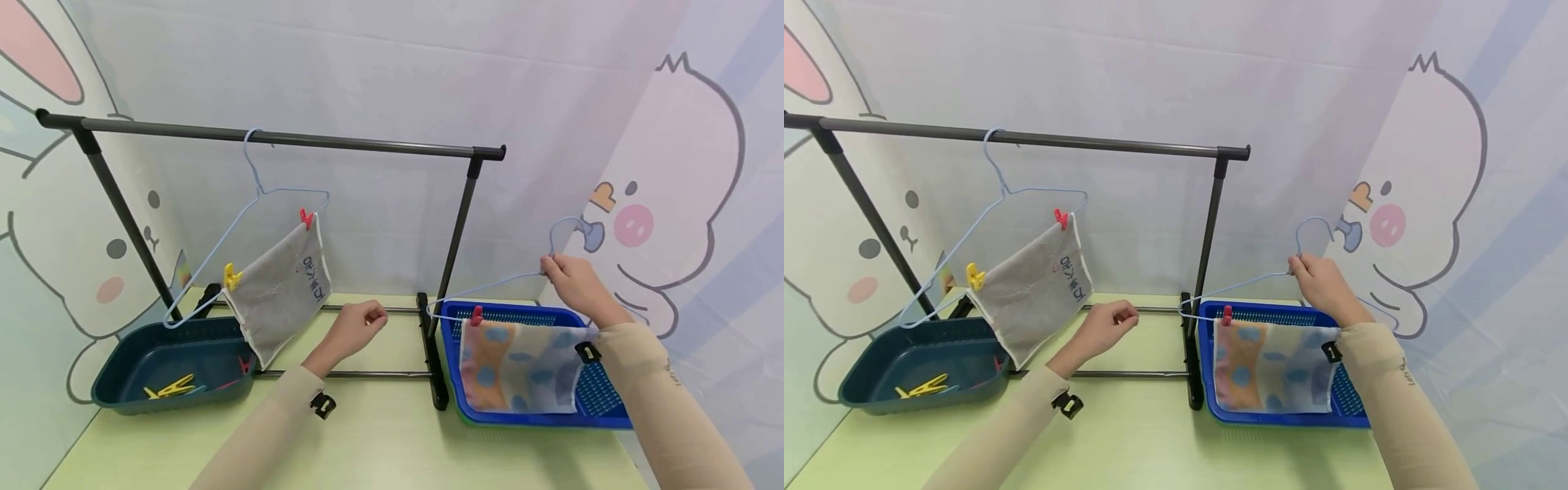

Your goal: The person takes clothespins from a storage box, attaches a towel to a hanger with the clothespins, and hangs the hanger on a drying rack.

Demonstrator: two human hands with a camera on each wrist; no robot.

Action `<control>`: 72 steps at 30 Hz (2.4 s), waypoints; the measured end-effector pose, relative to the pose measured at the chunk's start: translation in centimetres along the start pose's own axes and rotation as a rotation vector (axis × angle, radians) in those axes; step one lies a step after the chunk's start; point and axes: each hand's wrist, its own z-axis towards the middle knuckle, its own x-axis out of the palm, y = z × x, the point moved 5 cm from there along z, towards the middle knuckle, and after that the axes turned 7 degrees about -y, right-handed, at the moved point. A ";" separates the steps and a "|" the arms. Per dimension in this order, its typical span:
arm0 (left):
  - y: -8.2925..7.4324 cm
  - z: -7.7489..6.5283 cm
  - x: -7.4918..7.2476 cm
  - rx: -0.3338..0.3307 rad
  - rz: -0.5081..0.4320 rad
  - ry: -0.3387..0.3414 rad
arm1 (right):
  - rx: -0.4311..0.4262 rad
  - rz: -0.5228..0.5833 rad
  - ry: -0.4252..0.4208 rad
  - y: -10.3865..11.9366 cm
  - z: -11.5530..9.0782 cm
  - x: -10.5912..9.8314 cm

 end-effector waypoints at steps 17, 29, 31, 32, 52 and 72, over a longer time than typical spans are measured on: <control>3.2 -4.2 -5.3 -0.049 -0.032 0.168 | -0.043 -0.031 -0.009 1.5 1.1 -0.7; 5.5 -6.9 -9.1 -0.086 -0.016 0.201 | -0.062 -0.023 -0.025 2.7 1.8 -1.9; 5.7 -7.4 -9.8 -0.101 0.000 0.206 | -0.064 -0.019 -0.030 2.9 1.8 -2.0; 5.9 -7.6 -10.2 -0.111 0.008 0.207 | -0.066 -0.018 -0.032 3.0 1.9 -2.0; 9.5 -11.3 -17.8 -0.264 0.070 0.316 | -0.057 0.023 -0.048 5.3 2.9 -3.1; 16.1 -11.3 -21.6 -0.330 0.340 0.329 | -0.086 0.046 -0.080 8.1 3.3 -2.9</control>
